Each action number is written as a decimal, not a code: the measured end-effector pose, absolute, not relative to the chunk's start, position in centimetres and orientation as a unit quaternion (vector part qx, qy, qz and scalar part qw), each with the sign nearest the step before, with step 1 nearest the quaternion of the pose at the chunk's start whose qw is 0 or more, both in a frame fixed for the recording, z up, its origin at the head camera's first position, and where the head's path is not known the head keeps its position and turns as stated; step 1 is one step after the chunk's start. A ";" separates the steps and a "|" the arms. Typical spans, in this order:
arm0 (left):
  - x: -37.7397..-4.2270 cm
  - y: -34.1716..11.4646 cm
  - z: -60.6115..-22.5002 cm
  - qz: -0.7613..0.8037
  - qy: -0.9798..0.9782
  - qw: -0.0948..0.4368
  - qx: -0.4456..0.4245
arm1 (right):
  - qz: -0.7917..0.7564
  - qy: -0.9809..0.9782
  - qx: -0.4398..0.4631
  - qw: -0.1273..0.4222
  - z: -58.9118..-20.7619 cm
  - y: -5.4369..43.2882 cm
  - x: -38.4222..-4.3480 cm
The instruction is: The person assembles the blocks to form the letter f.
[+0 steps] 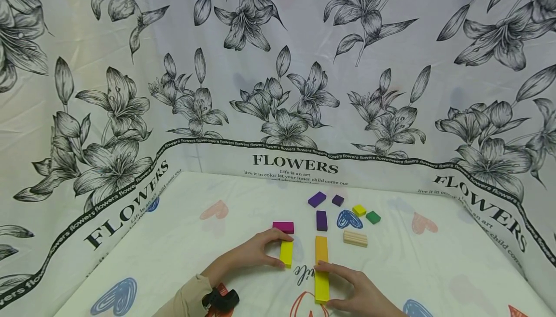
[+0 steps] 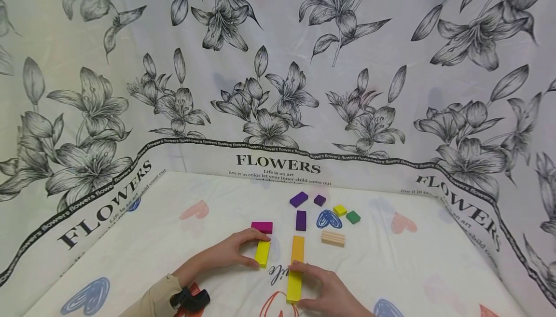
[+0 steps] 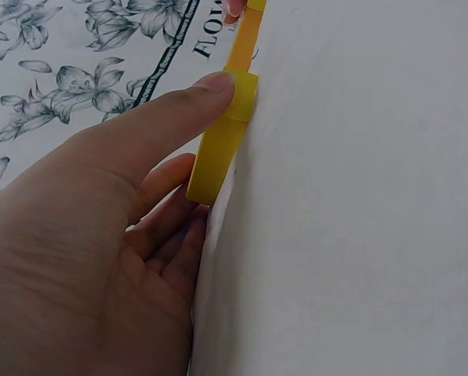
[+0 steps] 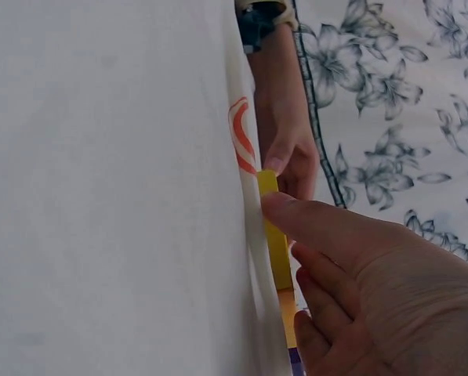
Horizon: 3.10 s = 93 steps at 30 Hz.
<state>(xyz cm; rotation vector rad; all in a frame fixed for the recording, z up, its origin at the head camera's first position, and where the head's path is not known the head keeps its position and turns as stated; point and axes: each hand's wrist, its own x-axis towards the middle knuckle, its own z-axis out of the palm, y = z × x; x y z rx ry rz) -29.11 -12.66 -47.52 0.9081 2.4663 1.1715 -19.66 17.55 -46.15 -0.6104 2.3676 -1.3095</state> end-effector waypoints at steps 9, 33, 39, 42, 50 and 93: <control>-28.9 -12.6 -47.4 0.405 0.850 0.136 0.309 | -0.464 0.837 -0.228 0.178 -46.3 17.6 -19.7; -29.0 -12.8 -47.5 0.401 0.850 0.129 0.318 | -0.440 0.851 -0.237 0.162 -46.4 17.9 -19.6; -29.0 -12.8 -47.3 0.402 0.848 0.131 0.319 | -0.449 0.849 -0.231 0.158 -46.0 17.7 -19.8; -29.0 -12.8 -47.3 0.402 0.848 0.131 0.319 | -0.457 0.849 -0.216 0.155 -45.7 17.6 -20.0; -28.9 -12.7 -47.3 0.407 0.848 0.137 0.311 | -0.459 0.860 -0.193 0.109 -45.1 17.4 -21.3; -28.8 -12.6 -47.4 0.409 0.846 0.134 0.315 | -0.471 0.867 -0.159 0.014 -46.2 17.8 -32.4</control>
